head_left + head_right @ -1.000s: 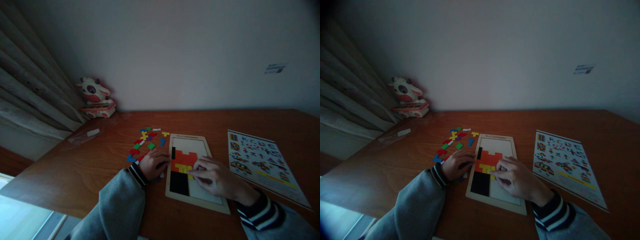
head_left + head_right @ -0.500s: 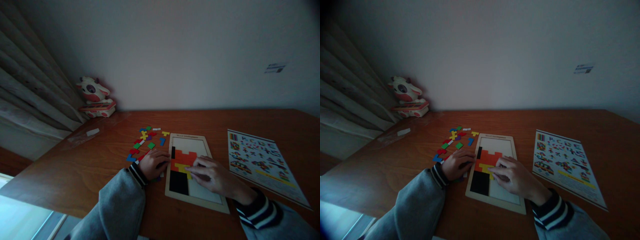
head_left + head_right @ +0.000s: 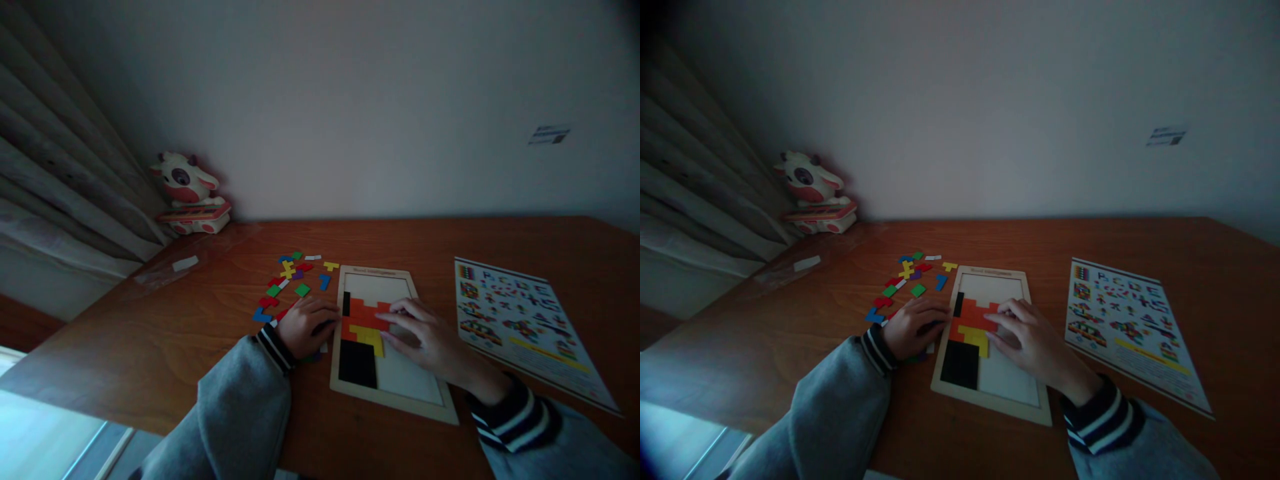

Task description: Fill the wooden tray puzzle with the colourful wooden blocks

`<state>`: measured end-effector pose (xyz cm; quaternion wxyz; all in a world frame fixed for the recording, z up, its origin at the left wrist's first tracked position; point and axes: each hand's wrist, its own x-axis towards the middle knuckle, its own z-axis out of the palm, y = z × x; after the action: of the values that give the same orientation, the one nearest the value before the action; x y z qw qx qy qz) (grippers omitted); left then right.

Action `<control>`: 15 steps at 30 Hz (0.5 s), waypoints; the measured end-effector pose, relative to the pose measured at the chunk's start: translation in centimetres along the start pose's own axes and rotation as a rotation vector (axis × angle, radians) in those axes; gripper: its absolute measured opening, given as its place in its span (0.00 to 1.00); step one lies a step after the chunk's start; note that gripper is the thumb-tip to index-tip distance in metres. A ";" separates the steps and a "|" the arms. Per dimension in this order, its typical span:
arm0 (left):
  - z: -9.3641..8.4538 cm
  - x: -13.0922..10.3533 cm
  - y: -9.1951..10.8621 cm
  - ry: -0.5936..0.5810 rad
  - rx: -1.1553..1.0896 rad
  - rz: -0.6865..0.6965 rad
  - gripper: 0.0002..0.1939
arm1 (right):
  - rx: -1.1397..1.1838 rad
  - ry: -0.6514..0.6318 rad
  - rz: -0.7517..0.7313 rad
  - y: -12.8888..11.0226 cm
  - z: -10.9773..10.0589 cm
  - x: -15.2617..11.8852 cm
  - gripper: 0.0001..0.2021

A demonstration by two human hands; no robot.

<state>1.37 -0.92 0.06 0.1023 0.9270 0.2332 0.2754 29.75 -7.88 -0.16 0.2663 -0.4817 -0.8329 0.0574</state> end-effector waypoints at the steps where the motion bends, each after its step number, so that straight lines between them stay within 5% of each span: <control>1: 0.0 0.0 0.1 0.001 0.005 0.001 0.09 | 0.002 -0.004 0.002 0.0 0.0 0.0 0.14; 9: -2.3 -0.5 -1.2 -0.056 0.076 0.004 0.12 | 0.040 0.037 0.046 0.5 0.2 -0.1 0.13; 15: -5.5 -2.3 -3.9 -0.093 0.152 -0.066 0.33 | 0.065 0.045 0.087 0.9 0.4 -0.2 0.13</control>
<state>-4.87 1.65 2.27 0.0515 0.9356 0.2788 0.2102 30.34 -7.54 -0.89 0.2977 -0.5097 -0.8027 0.0849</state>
